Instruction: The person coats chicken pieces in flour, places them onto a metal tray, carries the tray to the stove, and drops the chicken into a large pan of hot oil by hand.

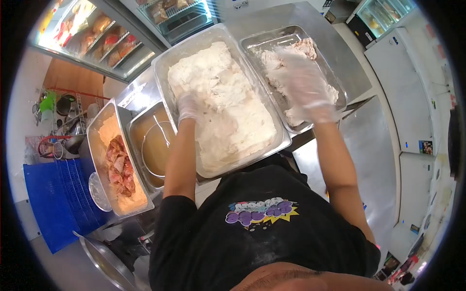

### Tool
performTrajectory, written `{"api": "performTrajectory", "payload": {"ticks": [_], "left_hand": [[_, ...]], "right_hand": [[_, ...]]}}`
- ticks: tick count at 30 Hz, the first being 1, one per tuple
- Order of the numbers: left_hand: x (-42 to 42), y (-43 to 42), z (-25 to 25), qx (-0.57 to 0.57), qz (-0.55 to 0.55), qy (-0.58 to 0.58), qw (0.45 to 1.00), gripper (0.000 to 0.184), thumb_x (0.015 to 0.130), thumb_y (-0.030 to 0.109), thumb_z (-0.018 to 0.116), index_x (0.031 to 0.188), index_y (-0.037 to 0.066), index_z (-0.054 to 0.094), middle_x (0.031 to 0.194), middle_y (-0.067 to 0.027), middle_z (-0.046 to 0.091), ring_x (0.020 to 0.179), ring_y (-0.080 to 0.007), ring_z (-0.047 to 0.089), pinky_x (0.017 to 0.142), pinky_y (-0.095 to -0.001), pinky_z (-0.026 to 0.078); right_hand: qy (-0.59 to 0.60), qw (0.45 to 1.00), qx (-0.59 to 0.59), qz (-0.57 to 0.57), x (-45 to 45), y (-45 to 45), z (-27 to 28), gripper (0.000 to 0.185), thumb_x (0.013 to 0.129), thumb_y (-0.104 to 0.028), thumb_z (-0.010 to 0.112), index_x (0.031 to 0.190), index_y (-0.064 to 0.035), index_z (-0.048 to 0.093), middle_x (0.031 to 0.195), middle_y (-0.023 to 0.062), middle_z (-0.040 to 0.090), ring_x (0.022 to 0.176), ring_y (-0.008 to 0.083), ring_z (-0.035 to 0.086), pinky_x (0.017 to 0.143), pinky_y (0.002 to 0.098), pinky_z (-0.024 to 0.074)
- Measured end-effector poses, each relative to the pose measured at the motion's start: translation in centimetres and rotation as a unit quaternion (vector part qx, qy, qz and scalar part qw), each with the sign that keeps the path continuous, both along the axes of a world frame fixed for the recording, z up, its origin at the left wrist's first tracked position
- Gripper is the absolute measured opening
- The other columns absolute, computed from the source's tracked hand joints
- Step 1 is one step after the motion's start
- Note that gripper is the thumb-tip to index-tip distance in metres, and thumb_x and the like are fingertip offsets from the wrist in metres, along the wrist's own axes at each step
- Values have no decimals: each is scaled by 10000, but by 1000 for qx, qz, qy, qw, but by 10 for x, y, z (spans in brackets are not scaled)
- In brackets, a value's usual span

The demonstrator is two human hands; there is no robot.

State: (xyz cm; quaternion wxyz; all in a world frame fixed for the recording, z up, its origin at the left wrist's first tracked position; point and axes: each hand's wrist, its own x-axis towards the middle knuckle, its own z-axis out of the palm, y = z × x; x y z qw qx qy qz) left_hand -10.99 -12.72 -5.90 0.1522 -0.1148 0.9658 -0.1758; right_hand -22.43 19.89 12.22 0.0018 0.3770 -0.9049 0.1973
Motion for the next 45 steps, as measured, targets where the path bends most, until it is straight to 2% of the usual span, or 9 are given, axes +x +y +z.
{"api": "performTrajectory", "payload": {"ticks": [3,6,12,24,27,29,41,43,45], "left_hand": [[18,-34,-51,498,155,409,748,246,871,72,679,1111,49,728,1000,-103,760,862,-211,733,702,-332,568],[45,25,53,683,328,471,452,229,859,57,694,1086,29,693,928,-77,745,784,-148,700,677,-287,544],[66,37,5,236,198,241,920,198,910,106,637,1063,10,718,933,-212,743,847,-297,742,740,-400,580],[66,3,-55,32,-68,207,975,154,962,103,574,983,62,721,885,-104,714,894,-265,688,768,-384,535],[45,-7,-86,542,185,345,744,137,956,93,561,922,80,693,848,-73,679,907,-263,654,855,-413,490],[43,38,7,20,-70,139,988,141,947,84,551,944,85,692,878,-85,684,978,-273,651,943,-414,461],[42,5,-8,77,-67,114,988,186,923,221,616,891,120,769,814,-128,726,836,-302,717,802,-506,551],[44,-44,-65,387,-25,152,909,199,931,208,602,926,100,769,848,-136,733,865,-306,716,791,-501,543],[49,11,-37,-70,-137,15,988,203,938,178,584,940,86,765,911,-135,740,916,-305,711,783,-474,518]], "right_hand": [[-265,959,4,96,24,-98,-40,442,1051,-339,420,1236,-12,654,1192,237,678,1140,386,626,1068,472,466],[-9,959,155,237,51,-185,-152,262,946,-202,589,1083,-76,775,1054,205,755,989,329,742,872,472,568],[128,962,114,212,67,-188,-219,161,896,-101,608,913,-28,751,890,180,740,862,317,743,733,457,579],[-253,964,-9,81,1,-99,-89,288,935,-56,569,1180,-33,719,937,217,733,929,379,729,825,470,588],[-101,994,-19,35,-6,-100,-98,214,940,-100,578,1086,-35,721,950,240,728,925,401,721,827,479,580],[1,999,12,35,17,-118,-100,155,911,-123,599,982,-23,693,953,254,720,914,409,716,824,493,568],[-55,997,-5,55,23,-121,-121,175,925,-79,560,1031,-41,693,943,244,732,909,413,728,820,522,577],[-154,987,-40,-20,29,-113,-97,177,932,-94,569,1051,-45,691,981,246,733,956,405,725,868,507,567],[-150,985,83,24,27,-128,-130,163,944,-101,586,1056,-26,677,1018,237,735,980,377,730,873,463,573]]}}
